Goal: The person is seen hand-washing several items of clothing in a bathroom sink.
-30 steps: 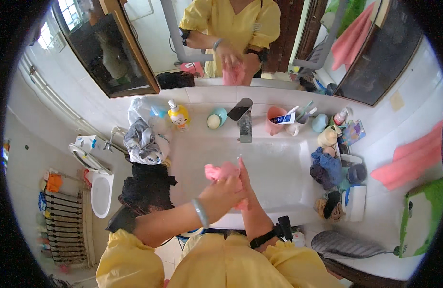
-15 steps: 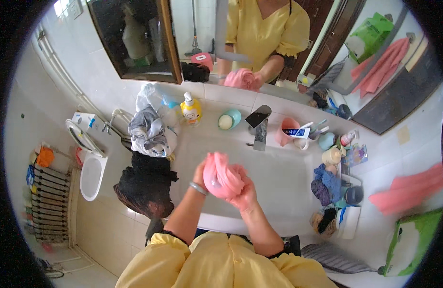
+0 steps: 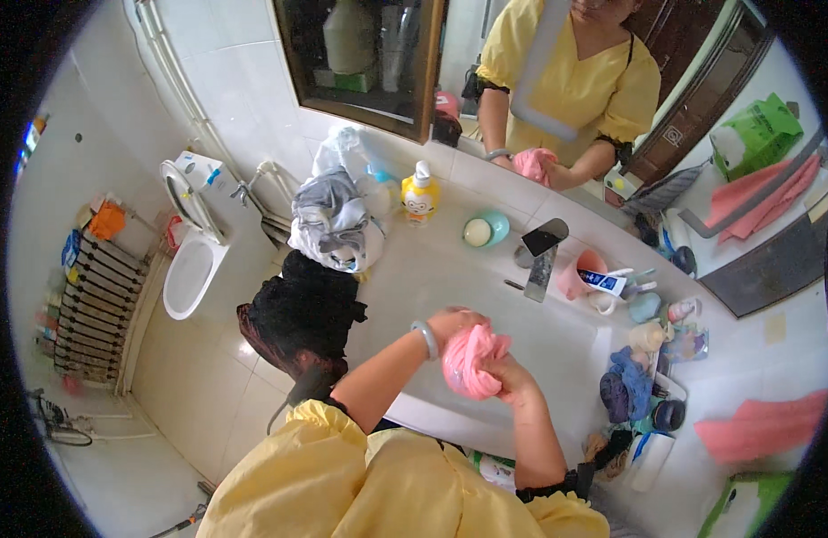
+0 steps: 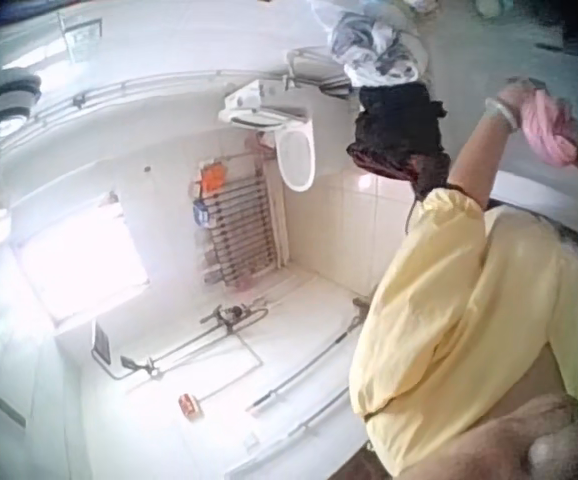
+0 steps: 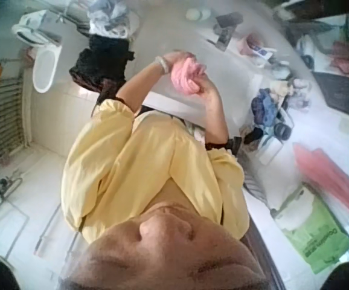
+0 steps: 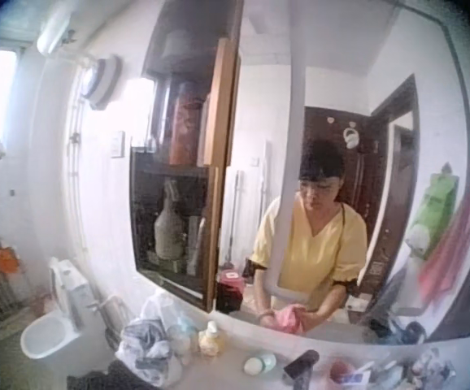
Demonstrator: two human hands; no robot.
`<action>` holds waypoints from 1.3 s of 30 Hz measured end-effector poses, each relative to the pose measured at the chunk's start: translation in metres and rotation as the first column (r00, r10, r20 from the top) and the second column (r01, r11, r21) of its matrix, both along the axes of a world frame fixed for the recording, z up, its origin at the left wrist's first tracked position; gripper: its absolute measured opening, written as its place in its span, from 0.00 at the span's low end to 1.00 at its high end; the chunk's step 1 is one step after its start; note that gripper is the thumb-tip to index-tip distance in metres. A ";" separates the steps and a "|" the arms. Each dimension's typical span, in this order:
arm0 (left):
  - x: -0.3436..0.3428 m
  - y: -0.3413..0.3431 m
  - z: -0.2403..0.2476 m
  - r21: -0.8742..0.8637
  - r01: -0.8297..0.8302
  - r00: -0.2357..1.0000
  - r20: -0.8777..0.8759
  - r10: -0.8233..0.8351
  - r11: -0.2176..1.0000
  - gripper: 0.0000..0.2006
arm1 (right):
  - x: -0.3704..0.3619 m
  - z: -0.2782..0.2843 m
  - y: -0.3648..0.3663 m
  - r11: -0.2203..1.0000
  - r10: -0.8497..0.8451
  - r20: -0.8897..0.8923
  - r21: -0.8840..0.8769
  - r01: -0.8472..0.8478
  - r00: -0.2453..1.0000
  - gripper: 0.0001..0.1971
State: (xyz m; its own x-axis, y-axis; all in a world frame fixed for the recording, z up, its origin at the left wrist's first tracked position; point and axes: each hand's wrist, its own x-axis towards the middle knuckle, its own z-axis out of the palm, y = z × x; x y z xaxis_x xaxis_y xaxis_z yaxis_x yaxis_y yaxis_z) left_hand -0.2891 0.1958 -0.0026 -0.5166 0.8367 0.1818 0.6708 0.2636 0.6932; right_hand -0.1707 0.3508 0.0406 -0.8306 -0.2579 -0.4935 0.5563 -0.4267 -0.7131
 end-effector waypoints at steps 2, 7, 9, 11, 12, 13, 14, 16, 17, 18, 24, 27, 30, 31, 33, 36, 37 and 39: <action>-0.009 0.002 -0.045 -0.174 0.038 0.999 0.010 -0.037 0.984 0.15 | -0.009 0.013 -0.015 0.987 0.076 0.000 0.144 -0.075 0.997 0.32; 0.010 0.023 0.010 -0.673 0.059 0.977 -0.112 -0.180 0.738 0.11 | -0.006 -0.011 -0.030 0.559 0.216 0.114 0.800 -0.218 0.970 0.33; 0.020 0.018 -0.003 -0.709 0.088 0.995 0.092 -0.032 0.700 0.12 | -0.002 -0.004 -0.049 0.519 0.239 0.172 0.809 -0.276 0.956 0.32; 0.023 0.014 0.004 -0.762 0.256 0.948 0.318 -0.001 0.595 0.14 | 0.001 -0.009 -0.058 0.458 0.250 0.265 0.815 -0.355 0.931 0.33; 0.022 0.009 -0.019 -0.762 0.238 0.952 0.307 0.012 0.602 0.14 | 0.005 -0.013 -0.064 0.449 0.263 0.255 0.821 -0.352 0.931 0.33; 0.023 0.001 -0.062 -0.677 0.050 0.933 0.294 0.208 0.734 0.14 | 0.007 -0.016 -0.072 0.455 0.259 0.173 0.846 -0.278 0.950 0.36; 0.025 -0.007 -0.088 -0.573 -0.146 0.869 0.315 0.381 0.807 0.14 | 0.010 -0.018 -0.078 0.466 0.243 0.099 0.860 -0.206 0.965 0.39; 0.016 -0.022 -0.019 -0.496 0.008 0.983 -0.153 -0.097 0.868 0.15 | 0.005 -0.012 -0.067 0.483 0.249 0.023 0.864 -0.145 0.968 0.35; 0.011 -0.033 0.012 -0.293 -0.247 0.888 0.313 0.336 0.924 0.11 | 0.001 -0.019 -0.057 0.786 0.117 -0.089 0.617 -0.037 0.989 0.29; 0.004 -0.049 0.040 -0.229 -0.553 0.435 0.741 0.512 0.801 0.07 | -0.004 -0.022 -0.056 0.961 -0.037 -0.146 0.266 0.075 0.989 0.23; -0.073 -0.169 0.147 0.293 -0.897 0.298 0.954 -0.038 0.330 0.10 | -0.085 0.084 -0.107 0.926 -0.318 -0.232 -0.286 0.248 0.919 0.19; -0.130 -0.207 0.186 0.398 -0.891 0.408 0.913 -0.001 0.217 0.13 | -0.136 0.122 -0.149 0.883 -0.328 -0.264 -0.428 0.194 0.907 0.14; -0.169 -0.231 0.195 0.418 -0.907 0.417 0.880 0.228 0.047 0.17 | -0.182 0.140 -0.187 0.890 -0.448 -0.320 -0.254 0.379 0.835 0.14; -0.181 -0.227 0.187 0.401 -0.915 0.350 0.840 0.414 -0.040 0.20 | -0.200 0.123 -0.183 0.886 -0.457 -0.323 -0.250 0.391 0.829 0.14; -0.211 -0.254 0.116 0.314 -0.918 0.389 0.587 0.710 0.242 0.22 | -0.237 0.067 -0.191 0.939 -0.279 -0.294 0.117 0.324 0.914 0.16; -0.179 -0.229 0.079 -0.056 -0.942 0.329 0.031 0.944 0.330 0.27 | -0.231 0.037 -0.198 0.903 -0.293 -0.149 0.282 0.325 0.944 0.18; -0.175 -0.235 0.071 -0.023 -0.952 0.297 0.190 0.936 0.306 0.28 | -0.226 0.040 -0.207 0.889 -0.268 -0.182 0.332 0.315 0.946 0.18; -0.186 -0.245 0.073 -0.047 -0.935 0.334 0.215 0.918 0.352 0.29 | -0.237 0.039 -0.210 0.902 -0.254 -0.185 0.308 0.302 0.949 0.18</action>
